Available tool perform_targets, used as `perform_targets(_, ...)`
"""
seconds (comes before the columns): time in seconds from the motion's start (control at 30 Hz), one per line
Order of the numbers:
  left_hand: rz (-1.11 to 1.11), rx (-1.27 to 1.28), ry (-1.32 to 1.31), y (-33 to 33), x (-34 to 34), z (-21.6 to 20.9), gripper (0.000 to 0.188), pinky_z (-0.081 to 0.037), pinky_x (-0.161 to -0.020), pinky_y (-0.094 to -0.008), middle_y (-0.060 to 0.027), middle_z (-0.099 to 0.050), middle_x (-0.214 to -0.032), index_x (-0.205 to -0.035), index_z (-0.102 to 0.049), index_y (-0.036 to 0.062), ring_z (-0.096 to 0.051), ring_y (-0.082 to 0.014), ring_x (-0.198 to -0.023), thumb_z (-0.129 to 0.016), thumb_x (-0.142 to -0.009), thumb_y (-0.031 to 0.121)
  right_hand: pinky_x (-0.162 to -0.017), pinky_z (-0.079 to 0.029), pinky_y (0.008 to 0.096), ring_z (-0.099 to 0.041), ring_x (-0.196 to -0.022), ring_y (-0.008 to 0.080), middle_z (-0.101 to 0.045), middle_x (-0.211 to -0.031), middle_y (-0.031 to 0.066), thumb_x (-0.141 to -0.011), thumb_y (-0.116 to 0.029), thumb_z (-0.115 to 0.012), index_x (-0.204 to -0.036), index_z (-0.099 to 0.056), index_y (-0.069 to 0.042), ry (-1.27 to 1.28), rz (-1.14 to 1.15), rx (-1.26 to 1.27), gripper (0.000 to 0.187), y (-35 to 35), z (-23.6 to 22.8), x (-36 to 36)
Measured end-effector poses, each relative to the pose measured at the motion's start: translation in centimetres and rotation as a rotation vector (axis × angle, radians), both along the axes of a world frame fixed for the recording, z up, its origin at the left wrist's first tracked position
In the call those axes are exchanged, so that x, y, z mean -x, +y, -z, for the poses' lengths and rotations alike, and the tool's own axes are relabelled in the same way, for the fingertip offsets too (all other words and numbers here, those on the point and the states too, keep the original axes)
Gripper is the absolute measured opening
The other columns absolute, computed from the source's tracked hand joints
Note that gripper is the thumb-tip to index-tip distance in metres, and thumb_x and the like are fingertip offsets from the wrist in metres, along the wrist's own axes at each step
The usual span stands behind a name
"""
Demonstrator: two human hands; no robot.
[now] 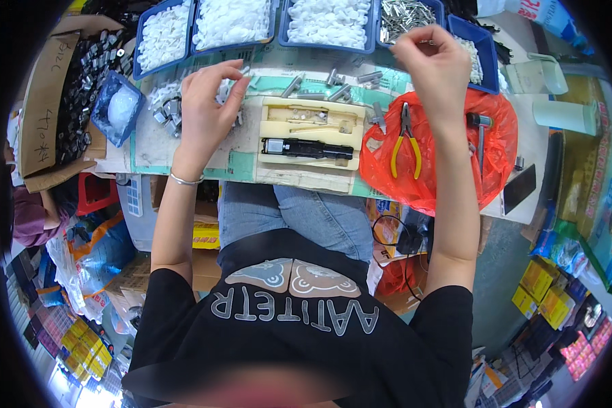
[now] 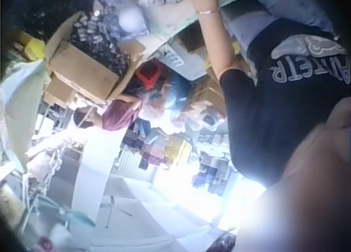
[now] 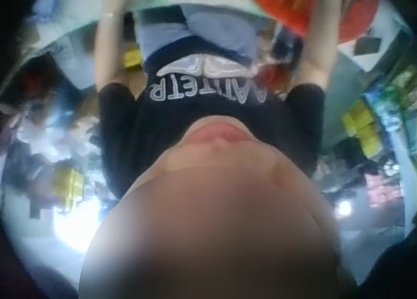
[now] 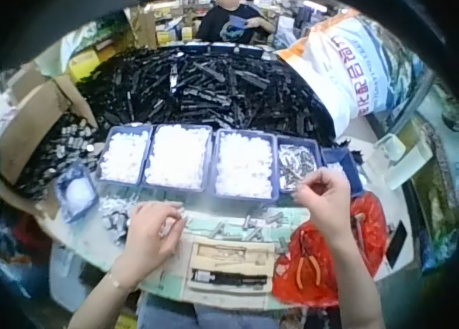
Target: The person assembles small electronic and plastic components into a device housing at a workbench, securing them with screws using a screwdriver and pliers.
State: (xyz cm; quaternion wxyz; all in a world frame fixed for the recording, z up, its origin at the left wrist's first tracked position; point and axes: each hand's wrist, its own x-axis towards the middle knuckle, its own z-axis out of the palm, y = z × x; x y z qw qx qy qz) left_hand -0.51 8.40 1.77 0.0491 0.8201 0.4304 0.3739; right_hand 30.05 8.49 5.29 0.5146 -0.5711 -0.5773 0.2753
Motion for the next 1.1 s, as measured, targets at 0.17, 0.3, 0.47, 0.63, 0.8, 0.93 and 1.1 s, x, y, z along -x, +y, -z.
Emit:
perform_targets(0.17,0.061,0.028,-0.145,2.5,-3.2,-2.3,0.014,-0.041,-0.074,-0.0342,-0.0044,-0.065,-0.087,-0.092,-0.063,0.0082,-0.061,-0.0220,-0.079,-0.066,-0.079,0.012,-0.070,-0.054,0.0239,-0.066,-0.075,0.0140,-0.064,-0.078,0.0065,-0.079,0.007,-0.062,-0.080,-0.058,0.001,0.380,-0.101,0.070,0.007,-3.2,-0.9,3.6)
perform_targets(0.3,0.059,-0.029,-0.040,5.1,-6.8,-1.9,0.016,-0.047,-0.064,-0.0325,-0.0081,-0.063,-0.085,-0.092,-0.067,0.0059,-0.060,-0.0248,-0.069,-0.069,-0.079,0.016,-0.072,-0.056,0.0266,-0.067,-0.078,0.0171,-0.062,-0.084,0.0074,-0.083,0.006,-0.060,-0.084,-0.055,0.002,0.494,-0.098,0.050,0.007,-4.4,-0.3,4.9)
perform_targets(0.47,-0.056,-0.124,0.197,6.9,-9.8,-2.3,0.010,-0.047,-0.068,-0.0374,-0.0114,-0.061,-0.081,-0.077,-0.065,0.0061,-0.060,-0.0268,-0.075,-0.063,-0.074,0.015,-0.072,-0.055,0.0261,-0.067,-0.080,0.0169,-0.062,-0.085,0.0072,-0.083,0.005,-0.060,-0.085,-0.054,0.001,0.508,-0.116,0.069,0.008,-4.6,0.4,5.4)
perform_targets(0.63,-0.086,-0.083,0.186,7.9,-10.8,-1.6,0.009,-0.043,-0.067,-0.0440,-0.0166,-0.059,-0.074,-0.060,-0.061,0.0045,-0.057,-0.0322,-0.075,-0.059,-0.065,0.012,-0.073,-0.054,0.0252,-0.067,-0.080,0.0158,-0.062,-0.085,0.0064,-0.084,0.005,-0.061,-0.085,-0.054,0.000,0.526,-0.120,0.077,0.008,-4.6,0.6,5.2)
perform_targets(0.8,0.085,0.276,0.011,7.8,-10.4,-3.6,0.013,-0.046,-0.072,-0.0443,-0.0157,-0.059,-0.076,-0.063,-0.063,0.0055,-0.058,-0.0343,-0.074,-0.061,-0.072,0.016,-0.072,-0.054,0.0248,-0.066,-0.079,0.0145,-0.063,-0.084,0.0056,-0.084,0.004,-0.062,-0.085,-0.055,0.000,0.507,-0.093,0.078,0.008,-4.7,0.8,5.0)
perform_targets(0.93,0.030,-0.073,-0.116,10.7,-11.0,-2.7,0.014,-0.046,-0.073,-0.0441,-0.0148,-0.058,-0.078,-0.066,-0.064,0.0053,-0.058,-0.0337,-0.078,-0.061,-0.073,0.016,-0.072,-0.054,0.0249,-0.066,-0.079,0.0140,-0.063,-0.085,0.0052,-0.084,0.004,-0.062,-0.085,-0.055,0.000,0.523,-0.104,0.070,0.008,-4.6,0.7,5.2)
perform_targets(1.1,0.008,-0.093,0.204,12.2,-12.0,-3.2,0.014,-0.044,-0.070,-0.0430,-0.0129,-0.058,-0.078,-0.067,-0.065,0.0056,-0.057,-0.0305,-0.079,-0.060,-0.072,0.017,-0.072,-0.054,0.0247,-0.066,-0.079,0.0129,-0.063,-0.085,0.0048,-0.084,0.003,-0.062,-0.085,-0.055,0.000,0.464,-0.091,0.078,0.008,-4.8,0.8,5.5)
